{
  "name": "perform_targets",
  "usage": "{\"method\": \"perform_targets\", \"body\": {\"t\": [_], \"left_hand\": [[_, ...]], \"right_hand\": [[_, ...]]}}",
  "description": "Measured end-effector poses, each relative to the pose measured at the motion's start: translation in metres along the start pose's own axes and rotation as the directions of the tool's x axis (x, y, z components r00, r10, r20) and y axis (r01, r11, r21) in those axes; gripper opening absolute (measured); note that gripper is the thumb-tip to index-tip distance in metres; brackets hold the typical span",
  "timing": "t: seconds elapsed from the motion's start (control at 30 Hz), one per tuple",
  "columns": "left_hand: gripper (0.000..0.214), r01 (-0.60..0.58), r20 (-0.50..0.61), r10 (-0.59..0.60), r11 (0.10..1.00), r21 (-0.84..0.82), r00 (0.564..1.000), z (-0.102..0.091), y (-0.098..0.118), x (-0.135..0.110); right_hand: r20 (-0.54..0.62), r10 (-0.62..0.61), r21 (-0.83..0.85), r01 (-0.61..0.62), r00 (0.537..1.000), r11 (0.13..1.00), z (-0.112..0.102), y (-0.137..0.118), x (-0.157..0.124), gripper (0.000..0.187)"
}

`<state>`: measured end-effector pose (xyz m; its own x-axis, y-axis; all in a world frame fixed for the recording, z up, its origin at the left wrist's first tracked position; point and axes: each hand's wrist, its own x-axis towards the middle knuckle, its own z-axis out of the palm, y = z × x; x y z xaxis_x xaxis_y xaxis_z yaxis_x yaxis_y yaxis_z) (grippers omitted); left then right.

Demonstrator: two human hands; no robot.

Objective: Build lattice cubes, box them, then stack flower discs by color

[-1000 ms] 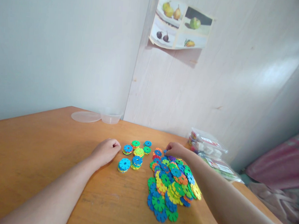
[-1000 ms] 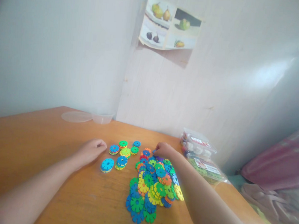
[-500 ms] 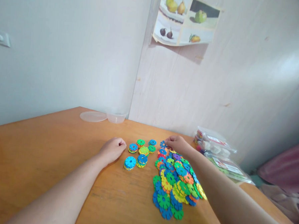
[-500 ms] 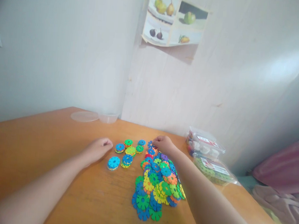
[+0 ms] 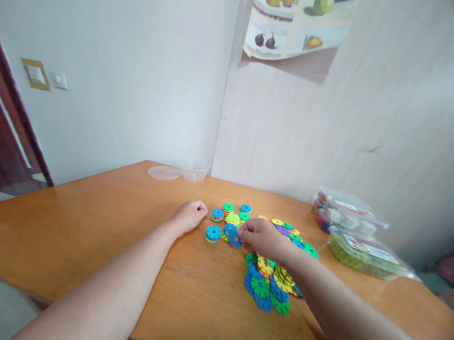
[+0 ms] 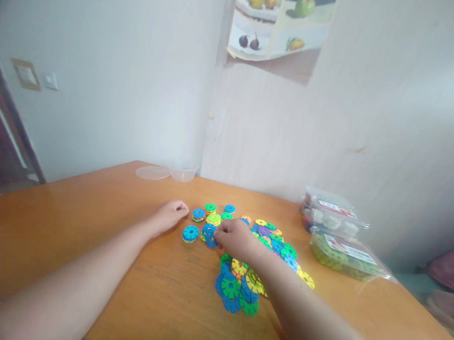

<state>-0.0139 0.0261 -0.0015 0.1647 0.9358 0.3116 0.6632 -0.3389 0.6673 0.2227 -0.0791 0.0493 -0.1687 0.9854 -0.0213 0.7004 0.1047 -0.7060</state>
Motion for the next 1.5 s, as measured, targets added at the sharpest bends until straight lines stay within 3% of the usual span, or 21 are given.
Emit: {"method": "perform_targets", "body": {"t": [0.13,0.23,0.37,0.67,0.9,1.03,1.17,1.27,1.4,1.5], "left_hand": [[0.017,0.001,-0.008,-0.001,1.000,-0.006,1.000,0.001,-0.001,0.000],[0.017,0.002,-0.005,-0.002,1.000,-0.012,1.000,0.002,-0.003,0.001],[0.019,0.001,-0.001,-0.001,1.000,-0.009,1.000,0.003,-0.005,0.002],[0.021,-0.007,-0.010,0.006,1.000,-0.018,1.000,0.003,-0.004,0.001],[0.020,-0.013,-0.010,0.013,1.000,-0.006,1.000,0.000,-0.004,0.001],[0.024,-0.012,-0.021,0.012,1.000,-0.005,1.000,-0.001,-0.004,0.002],[0.027,0.021,-0.049,-0.020,1.000,0.023,0.999,-0.001,-0.004,0.004],[0.029,0.057,-0.039,-0.055,0.997,0.046,0.998,-0.004,-0.001,0.005],[0.028,0.152,0.033,-0.151,0.988,-0.022,0.988,-0.015,0.007,0.013],[0.025,0.333,0.106,-0.320,0.934,-0.132,0.941,-0.023,0.018,0.025]], "right_hand": [[-0.088,0.125,0.229,-0.102,0.988,0.968,-0.001,0.006,0.015,0.014],[-0.072,0.161,0.307,-0.131,0.984,0.942,-0.001,0.005,0.025,0.016],[-0.043,0.168,0.275,-0.150,0.985,0.950,0.000,0.001,0.033,0.019],[-0.099,0.117,0.127,-0.104,0.988,0.986,-0.003,0.008,0.039,0.017],[-0.338,0.057,0.059,-0.039,0.939,0.997,-0.049,0.024,-0.005,0.020],[-0.492,0.096,0.071,-0.071,0.865,0.995,-0.076,0.056,-0.038,0.025],[-0.558,0.130,0.035,-0.134,0.820,0.990,-0.090,0.093,-0.051,0.026],[-0.549,0.106,-0.101,-0.191,0.829,0.976,-0.097,0.112,-0.051,0.025],[-0.533,0.067,-0.269,-0.244,0.843,0.932,-0.102,0.118,-0.052,0.025],[-0.515,0.084,-0.312,-0.278,0.853,0.908,-0.103,0.113,-0.055,0.025]]}}
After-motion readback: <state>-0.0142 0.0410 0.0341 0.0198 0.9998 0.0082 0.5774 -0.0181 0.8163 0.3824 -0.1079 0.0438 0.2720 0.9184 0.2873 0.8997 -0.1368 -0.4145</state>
